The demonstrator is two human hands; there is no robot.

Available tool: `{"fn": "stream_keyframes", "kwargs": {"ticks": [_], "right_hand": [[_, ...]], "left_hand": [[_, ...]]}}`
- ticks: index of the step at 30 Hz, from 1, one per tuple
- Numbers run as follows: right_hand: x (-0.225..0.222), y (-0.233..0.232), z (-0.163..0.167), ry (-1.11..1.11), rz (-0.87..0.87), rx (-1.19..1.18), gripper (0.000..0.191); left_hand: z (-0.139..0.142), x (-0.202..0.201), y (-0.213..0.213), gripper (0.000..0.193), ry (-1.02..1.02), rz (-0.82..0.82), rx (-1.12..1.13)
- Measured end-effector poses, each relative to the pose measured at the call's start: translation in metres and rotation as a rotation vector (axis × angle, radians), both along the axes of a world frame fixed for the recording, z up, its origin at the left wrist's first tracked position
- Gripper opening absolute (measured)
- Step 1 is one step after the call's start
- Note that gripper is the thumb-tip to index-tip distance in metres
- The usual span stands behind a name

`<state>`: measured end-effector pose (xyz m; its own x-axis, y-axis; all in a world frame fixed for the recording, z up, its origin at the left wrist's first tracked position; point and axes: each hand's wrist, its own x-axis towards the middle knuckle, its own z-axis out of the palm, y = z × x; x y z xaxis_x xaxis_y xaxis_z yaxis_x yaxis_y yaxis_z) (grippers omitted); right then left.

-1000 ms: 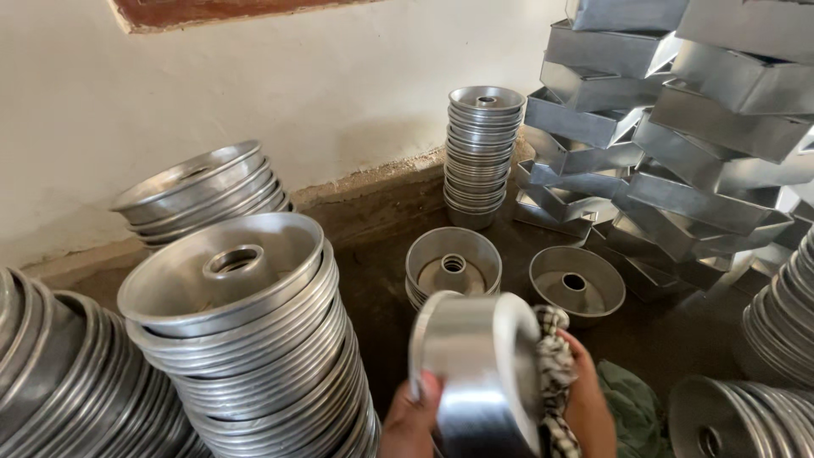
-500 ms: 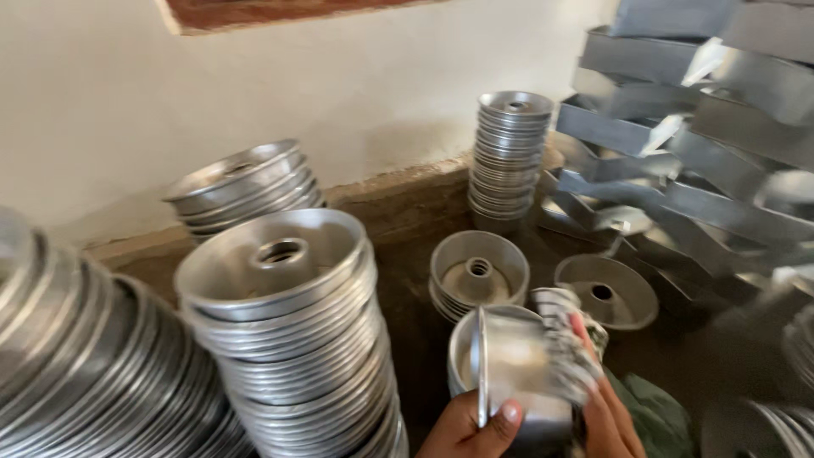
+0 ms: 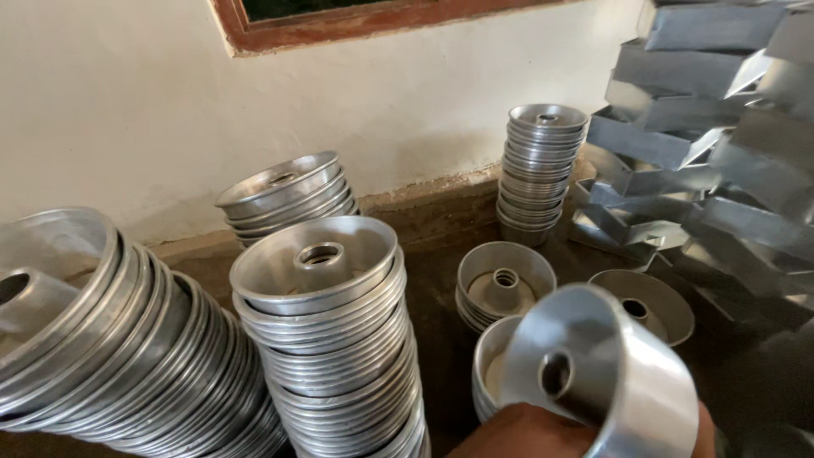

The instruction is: The person sits on the floor and wipes the interior and exterior surfaces of metal parts using a cloth. They handle each part individually, rotating it to clean all sides, then place it into a stack.

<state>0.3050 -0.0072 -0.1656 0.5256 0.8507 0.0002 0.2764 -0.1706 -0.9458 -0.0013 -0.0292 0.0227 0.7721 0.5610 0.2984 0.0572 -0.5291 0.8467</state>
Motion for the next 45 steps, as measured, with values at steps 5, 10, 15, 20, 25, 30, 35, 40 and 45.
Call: {"fn": "stream_keyframes", "kwargs": {"ticks": [5,10,15,20,25,30,35,40,45], "right_hand": [[0.009,-0.013,0.02,-0.082,-0.123,-0.056,0.034],[-0.022,-0.016,0.069,0.611,-0.275,0.11,0.041],[-0.046,-0.023,0.098,0.693,-0.266,0.088,0.045],[-0.053,-0.022,0.11,0.767,-0.338,0.179,0.042],[-0.046,-0.01,0.114,0.74,-0.392,0.0,0.048],[-0.022,0.006,0.085,0.168,-0.154,-0.25,0.042],[-0.033,0.021,0.052,-0.224,0.133,-0.428,0.051],[-0.054,0.015,0.062,-0.433,0.04,-0.418,0.046],[-0.063,0.008,0.079,-0.462,-0.014,-0.376,0.043]], "left_hand": [[0.105,-0.052,-0.006,0.03,-0.044,0.268,0.552],[0.205,-0.112,0.011,0.033,0.601,0.998,0.768],[0.219,-0.139,0.029,0.039,0.914,1.019,0.43],[0.19,-0.119,0.013,0.055,0.35,0.928,0.859],[0.092,-0.047,0.014,0.047,0.051,0.422,0.238],[-0.046,-0.013,0.067,0.056,0.29,0.627,-0.115],[-0.13,-0.013,0.084,0.044,0.292,0.784,-0.113],[-0.137,-0.01,0.083,0.04,0.106,0.862,-0.123],[-0.123,-0.005,0.075,0.039,0.019,0.877,-0.278]]}}
